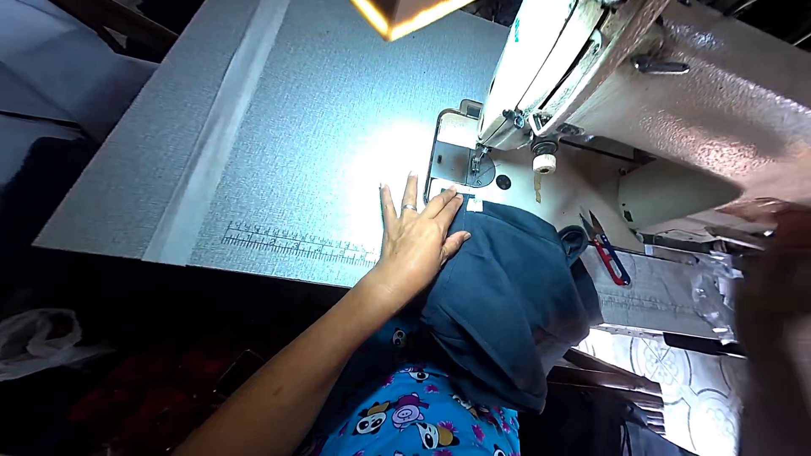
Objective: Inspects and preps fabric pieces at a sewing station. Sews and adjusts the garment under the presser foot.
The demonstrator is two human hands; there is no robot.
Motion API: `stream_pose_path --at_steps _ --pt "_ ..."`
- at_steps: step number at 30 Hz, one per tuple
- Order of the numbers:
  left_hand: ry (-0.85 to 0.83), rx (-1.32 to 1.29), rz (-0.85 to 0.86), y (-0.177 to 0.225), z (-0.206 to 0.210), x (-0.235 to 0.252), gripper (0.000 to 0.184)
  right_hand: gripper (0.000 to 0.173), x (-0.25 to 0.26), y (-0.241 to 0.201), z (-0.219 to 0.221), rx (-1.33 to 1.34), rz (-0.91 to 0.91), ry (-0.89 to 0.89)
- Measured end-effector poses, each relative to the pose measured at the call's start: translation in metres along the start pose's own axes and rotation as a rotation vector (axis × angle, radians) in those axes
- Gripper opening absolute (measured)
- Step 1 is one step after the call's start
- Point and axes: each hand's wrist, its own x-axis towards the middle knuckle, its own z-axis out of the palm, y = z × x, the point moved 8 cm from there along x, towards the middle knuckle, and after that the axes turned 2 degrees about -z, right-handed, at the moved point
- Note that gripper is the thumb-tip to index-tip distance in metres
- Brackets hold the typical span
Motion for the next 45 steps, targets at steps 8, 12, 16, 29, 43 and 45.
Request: stream_pose_path --at_steps 8,12,16,29,43,45 --pt "-0.200 -0.047 0.077 0.001 -0.008 0.022 0.061 0.030 -0.048 -0.032 0.104 0.023 -0.121 -0.230" --pt "-0.359 -0.089 0.054 0.001 0.000 0.036 0.067 0.030 -0.036 -0.026 0.088 0.013 0.085 -0.180" --pt "-0.394 -0.250 0.013 0.001 0.005 0.039 0.070 0.032 -0.043 -0.074 0.037 0.346 0.138 0.022" --pt "-0.169 -0.498 0.011 -0.002 0.003 0.033 0.065 0.044 -0.046 -0.188 0.124 0.308 0.183 -0.311" --pt "0.024 -0.442 0.030 -0.005 -0.004 0.029 0.053 0.037 -0.050 -0.172 0.126 0.627 0.215 -0.173" --pt "0.014 -0.394 0.030 -0.003 -0.008 0.029 0.057 0.038 -0.053 -0.164 0.129 0.779 0.311 -0.183"
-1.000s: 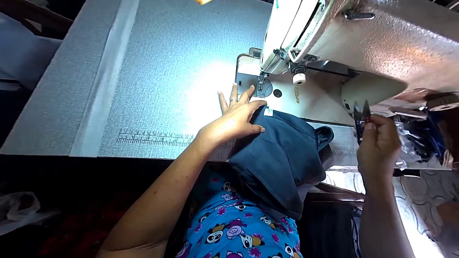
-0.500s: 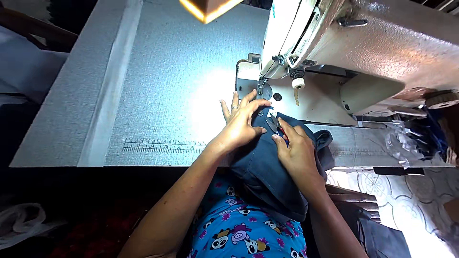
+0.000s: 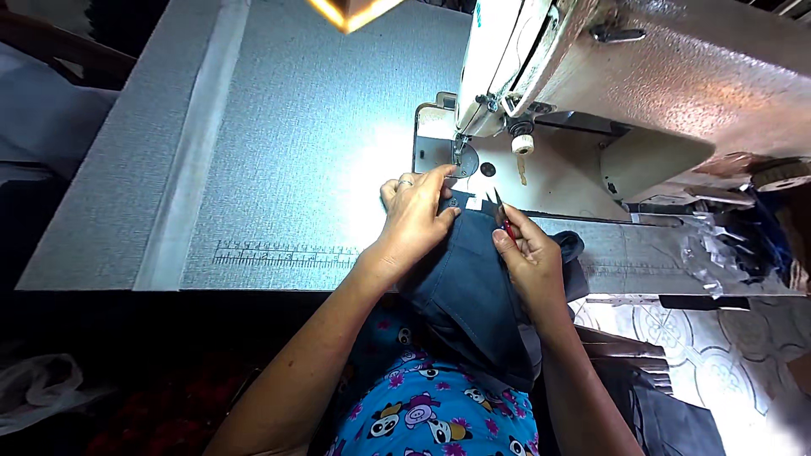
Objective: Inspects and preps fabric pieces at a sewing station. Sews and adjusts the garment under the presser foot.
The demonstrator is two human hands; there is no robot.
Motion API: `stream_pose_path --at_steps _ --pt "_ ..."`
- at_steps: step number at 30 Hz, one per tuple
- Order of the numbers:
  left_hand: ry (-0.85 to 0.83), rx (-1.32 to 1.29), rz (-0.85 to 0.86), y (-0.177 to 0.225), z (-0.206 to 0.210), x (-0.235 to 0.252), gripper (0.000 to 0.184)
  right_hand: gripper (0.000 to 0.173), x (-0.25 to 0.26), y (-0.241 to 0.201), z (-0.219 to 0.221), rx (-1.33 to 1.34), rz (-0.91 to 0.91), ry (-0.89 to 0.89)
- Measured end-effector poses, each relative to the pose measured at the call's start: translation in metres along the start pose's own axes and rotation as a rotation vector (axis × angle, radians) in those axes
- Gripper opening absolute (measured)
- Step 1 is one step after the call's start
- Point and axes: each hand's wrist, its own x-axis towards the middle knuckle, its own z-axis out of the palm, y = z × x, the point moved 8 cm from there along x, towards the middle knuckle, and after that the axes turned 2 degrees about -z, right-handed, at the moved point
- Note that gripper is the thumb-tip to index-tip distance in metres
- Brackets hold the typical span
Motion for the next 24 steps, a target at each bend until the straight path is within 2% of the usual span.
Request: stream_pose_path --at_steps 5,10,13,15,18,21,24 --pt "-0.119 0.096 -0.114 0.002 -0.001 -0.003 0.067 0.039 -0.008 0.005 0.001 0.210 0.128 -0.023" --pt "-0.216 0.125 -0.227 -0.002 -0.001 0.001 0.033 0.042 -0.013 0.010 0.006 0.282 0.124 -0.103" --pt "-0.167 0.065 -0.133 0.004 -0.001 -0.002 0.013 0.043 -0.012 -0.005 -0.001 0.359 0.096 -0.196" --pt "-0.034 0.021 0.068 0.012 -0.003 -0.011 0.008 0.043 -0.007 -0.029 -0.019 0.191 -0.120 -0.215" --pt "0.196 0.008 0.306 0.017 -0.008 -0.033 0.011 0.037 0.010 -0.063 -0.043 -0.417 -0.539 -0.040" --pt "0.328 0.037 0.396 0.021 -0.011 -0.044 0.013 0.035 0.042 -0.061 -0.030 -0.740 -0.708 -0.051" --pt "0.356 0.047 0.403 0.020 -0.011 -0.045 0.013 0.042 0.059 -0.052 -0.006 -0.806 -0.887 -0.201"
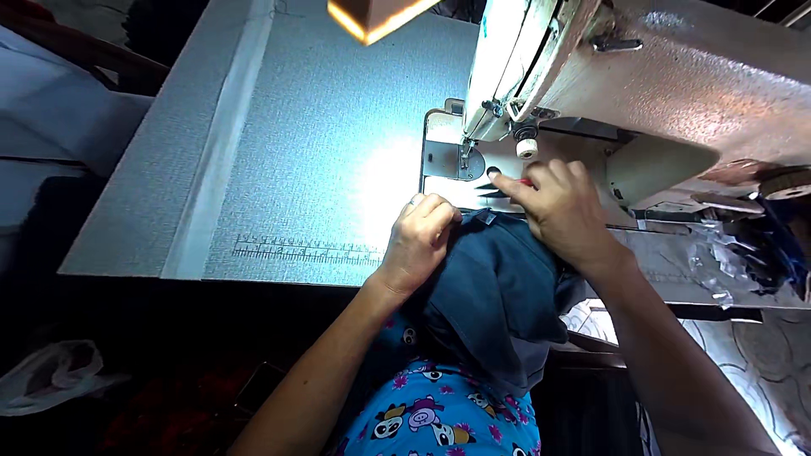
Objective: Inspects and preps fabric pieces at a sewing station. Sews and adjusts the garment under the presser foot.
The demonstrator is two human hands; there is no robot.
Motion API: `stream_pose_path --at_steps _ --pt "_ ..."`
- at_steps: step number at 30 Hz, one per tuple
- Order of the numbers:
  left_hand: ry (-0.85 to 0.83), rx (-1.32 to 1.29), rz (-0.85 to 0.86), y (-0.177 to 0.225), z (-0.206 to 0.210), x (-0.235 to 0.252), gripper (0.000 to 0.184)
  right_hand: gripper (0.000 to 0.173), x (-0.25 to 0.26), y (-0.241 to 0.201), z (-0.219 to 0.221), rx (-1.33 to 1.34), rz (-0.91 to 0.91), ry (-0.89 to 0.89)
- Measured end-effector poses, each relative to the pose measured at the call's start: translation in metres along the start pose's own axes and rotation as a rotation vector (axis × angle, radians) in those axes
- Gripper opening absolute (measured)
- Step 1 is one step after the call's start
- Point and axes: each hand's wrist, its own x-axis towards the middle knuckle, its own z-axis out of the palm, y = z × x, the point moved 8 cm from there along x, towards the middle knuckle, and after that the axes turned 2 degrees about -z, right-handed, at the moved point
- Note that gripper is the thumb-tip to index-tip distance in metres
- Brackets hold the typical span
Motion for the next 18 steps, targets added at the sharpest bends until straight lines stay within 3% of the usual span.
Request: stream_pose_path --at_steps 4,8,11,14,16,18 --pt "0.011 0.002 -0.013 -0.002 0.000 0.000 0.013 0.043 0.004 -0.013 0.012 0.046 -0.178 -0.047" --pt "0.026 -0.014 -0.022 -0.002 0.000 0.000 0.013 0.044 0.001 -0.011 0.012 0.095 -0.149 -0.051" --pt "0.022 -0.077 -0.073 -0.006 -0.001 0.000 0.009 0.039 -0.007 -0.002 -0.011 0.102 0.099 -0.105" --pt "-0.037 -0.178 -0.181 -0.015 0.001 0.000 0.025 0.039 -0.030 -0.008 -0.046 0.209 0.467 -0.007" --pt "-0.091 -0.251 -0.269 -0.022 0.003 0.001 0.038 0.042 -0.050 -0.028 -0.048 0.505 0.618 0.159" --pt "-0.157 -0.262 -0.359 -0.027 0.005 0.004 0.043 0.040 -0.063 -0.049 -0.017 0.952 0.698 0.232"
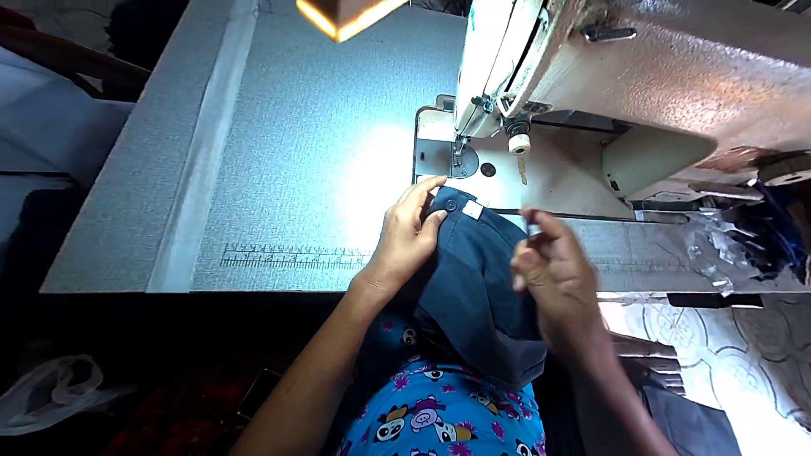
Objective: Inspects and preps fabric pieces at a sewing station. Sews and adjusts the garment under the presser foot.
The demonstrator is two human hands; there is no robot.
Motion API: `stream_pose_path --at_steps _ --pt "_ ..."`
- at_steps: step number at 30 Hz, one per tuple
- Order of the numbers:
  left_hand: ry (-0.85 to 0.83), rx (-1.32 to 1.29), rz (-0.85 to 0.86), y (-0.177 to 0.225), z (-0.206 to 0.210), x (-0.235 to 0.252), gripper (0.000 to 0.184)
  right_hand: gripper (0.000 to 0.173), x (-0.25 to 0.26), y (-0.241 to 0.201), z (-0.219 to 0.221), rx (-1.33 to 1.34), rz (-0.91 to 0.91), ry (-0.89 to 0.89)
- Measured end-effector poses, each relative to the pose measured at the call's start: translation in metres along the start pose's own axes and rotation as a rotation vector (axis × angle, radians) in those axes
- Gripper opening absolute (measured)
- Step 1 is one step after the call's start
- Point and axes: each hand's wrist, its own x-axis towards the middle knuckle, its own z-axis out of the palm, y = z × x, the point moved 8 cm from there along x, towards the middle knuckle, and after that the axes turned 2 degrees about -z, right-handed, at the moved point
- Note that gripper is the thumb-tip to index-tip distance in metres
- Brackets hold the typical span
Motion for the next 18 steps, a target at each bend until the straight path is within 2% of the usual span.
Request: stream_pose_path --at_steps 1,3,6,8,10,12,14,18 --pt "-0.047 0.030 -0.047 -0.001 0.000 0.003 0.045 0.040 -0.004 0.015 0.013 0.136 0.053 -0.013" --pt "-0.166 0.124 -0.127 0.000 0.001 0.010 0.045 0.040 -0.004 0.042 0.026 0.240 0.145 -0.010" --pt "-0.354 0.237 -0.215 0.005 0.002 0.023 0.033 0.040 0.001 0.054 0.031 0.300 0.183 -0.027" --pt "-0.421 0.267 -0.234 0.006 0.004 0.035 0.041 0.039 0.002 0.053 0.032 0.294 0.165 -0.029" --pt "-0.565 0.229 -0.250 0.006 0.012 0.045 0.048 0.038 0.001 0.053 0.032 0.290 0.149 -0.021" --pt "-0.703 0.200 -0.227 0.009 0.021 0.052 0.032 0.038 0.001 0.053 0.032 0.299 0.152 -0.015" --pt "-0.754 0.231 -0.184 0.013 0.027 0.058 0.022 0.037 0.002 0.054 0.032 0.303 0.160 -0.013" --pt "-0.694 0.266 -0.180 0.014 0.028 0.071 0.016 0.039 0.007 0.054 0.032 0.265 0.219 -0.016"
